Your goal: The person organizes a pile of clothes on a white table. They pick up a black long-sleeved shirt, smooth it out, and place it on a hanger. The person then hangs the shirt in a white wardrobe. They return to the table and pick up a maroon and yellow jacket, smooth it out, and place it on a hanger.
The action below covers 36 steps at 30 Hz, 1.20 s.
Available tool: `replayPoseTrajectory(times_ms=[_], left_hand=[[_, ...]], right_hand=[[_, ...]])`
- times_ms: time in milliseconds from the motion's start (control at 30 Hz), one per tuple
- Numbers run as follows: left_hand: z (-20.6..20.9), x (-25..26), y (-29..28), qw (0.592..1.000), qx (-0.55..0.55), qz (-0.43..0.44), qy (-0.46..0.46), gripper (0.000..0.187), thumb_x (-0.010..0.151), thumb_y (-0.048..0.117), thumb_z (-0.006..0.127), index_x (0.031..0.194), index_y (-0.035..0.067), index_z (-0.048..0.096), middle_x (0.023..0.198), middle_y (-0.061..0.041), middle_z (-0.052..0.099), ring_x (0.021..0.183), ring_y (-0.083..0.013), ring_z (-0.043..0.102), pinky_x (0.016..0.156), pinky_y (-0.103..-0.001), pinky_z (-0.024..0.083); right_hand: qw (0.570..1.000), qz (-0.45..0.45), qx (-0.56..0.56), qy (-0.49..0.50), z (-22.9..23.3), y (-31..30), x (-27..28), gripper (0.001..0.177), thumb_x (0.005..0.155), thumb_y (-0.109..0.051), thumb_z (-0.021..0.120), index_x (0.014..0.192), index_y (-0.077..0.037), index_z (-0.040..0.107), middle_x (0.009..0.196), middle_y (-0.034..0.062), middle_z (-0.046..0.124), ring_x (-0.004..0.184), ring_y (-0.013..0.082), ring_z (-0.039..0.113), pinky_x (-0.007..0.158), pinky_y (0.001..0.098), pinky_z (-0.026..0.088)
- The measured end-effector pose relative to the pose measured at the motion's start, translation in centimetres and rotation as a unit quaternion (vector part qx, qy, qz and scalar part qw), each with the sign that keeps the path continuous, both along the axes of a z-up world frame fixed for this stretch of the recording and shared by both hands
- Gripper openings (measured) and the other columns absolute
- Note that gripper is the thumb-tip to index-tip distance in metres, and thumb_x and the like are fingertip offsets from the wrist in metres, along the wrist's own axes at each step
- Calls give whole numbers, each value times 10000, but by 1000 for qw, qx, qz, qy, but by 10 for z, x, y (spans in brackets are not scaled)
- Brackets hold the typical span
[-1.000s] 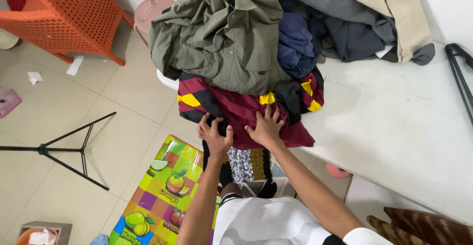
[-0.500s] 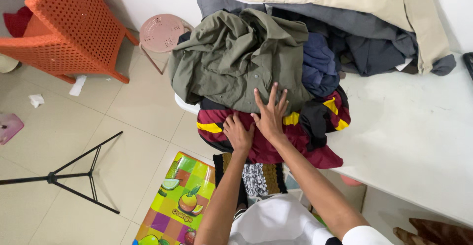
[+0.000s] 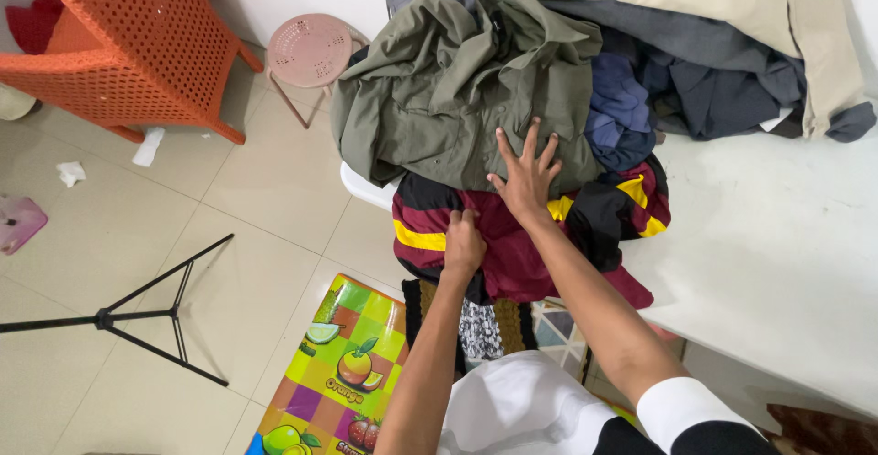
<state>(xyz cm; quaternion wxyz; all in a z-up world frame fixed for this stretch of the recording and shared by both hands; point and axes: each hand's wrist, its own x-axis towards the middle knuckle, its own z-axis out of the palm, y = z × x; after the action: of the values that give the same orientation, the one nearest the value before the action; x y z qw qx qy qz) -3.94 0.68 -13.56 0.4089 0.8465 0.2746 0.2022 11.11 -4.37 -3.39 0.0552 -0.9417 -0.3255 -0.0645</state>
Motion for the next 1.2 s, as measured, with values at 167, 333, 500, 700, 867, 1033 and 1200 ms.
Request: replayPoseTrajectory(times_ms=[167, 333, 500, 700, 867, 1033, 1200], left_hand=[[20, -18, -1, 997, -55, -41, -24, 330, 792, -50, 572, 1098, 29, 668, 1107, -250, 627, 1025, -490, 634, 910, -527, 524], [66, -36, 5, 1000, -14, 13, 13, 294, 793, 182, 722, 1067, 81, 684, 1168, -195, 622, 1123, -424, 603, 1001, -500, 505], [101, -7, 12, 988, 95, 108, 49, 893, 616, 426, 914, 1310, 10, 535, 1433, -283, 417, 1307, -496, 357, 997, -634, 335], [73, 9, 18, 970, 178, 99, 131, 969, 612, 378, 916, 1411, 35, 489, 1447, -237, 425, 1322, -477, 377, 985, -601, 356], [32, 6, 29, 979, 171, 81, 82, 421, 756, 186, 821, 1115, 102, 617, 1217, -138, 547, 1146, -365, 514, 937, -479, 433], [17, 12, 24, 979, 185, 51, 62, 249, 800, 70, 724, 1026, 103, 624, 1042, -121, 579, 1044, -336, 554, 875, -453, 441], [29, -4, 26, 990, 136, -10, -40, 262, 787, 36, 710, 1028, 67, 613, 1018, -151, 588, 1010, -364, 570, 841, -481, 457]], right_hand=[[999, 0, 12, 33, 9, -5, 4, 1036, 795, -442, 875, 1621, -436, 250, 1693, 228, 24, 1476, 595, 136, 992, 773, 340], [997, 12, 36, 60, 27, -12, -13, 1095, 766, -409, 899, 1616, -402, 209, 1680, 252, -31, 1491, 617, 44, 1039, 822, 260], [998, 10, 24, 63, 23, -23, -37, 1102, 757, -360, 892, 1631, -364, 221, 1671, 257, -64, 1485, 627, -33, 1052, 879, 154], [992, 83, 87, -33, -9, -35, -51, 922, 848, -285, 847, 1627, -327, 355, 1720, 254, -11, 1530, 599, -28, 1094, 855, 171], [996, 61, 60, 26, -11, -27, -40, 1009, 785, -378, 876, 1620, -336, 311, 1696, 242, -41, 1508, 606, -62, 1023, 907, 131], [997, 9, 30, 65, -13, -5, -29, 1113, 687, -532, 896, 1604, -372, 285, 1679, 213, -80, 1489, 591, -114, 989, 942, 87], [998, -8, 14, 62, -6, 4, -10, 1093, 688, -585, 865, 1605, -376, 308, 1695, 205, -75, 1500, 591, -109, 1004, 930, 103]])
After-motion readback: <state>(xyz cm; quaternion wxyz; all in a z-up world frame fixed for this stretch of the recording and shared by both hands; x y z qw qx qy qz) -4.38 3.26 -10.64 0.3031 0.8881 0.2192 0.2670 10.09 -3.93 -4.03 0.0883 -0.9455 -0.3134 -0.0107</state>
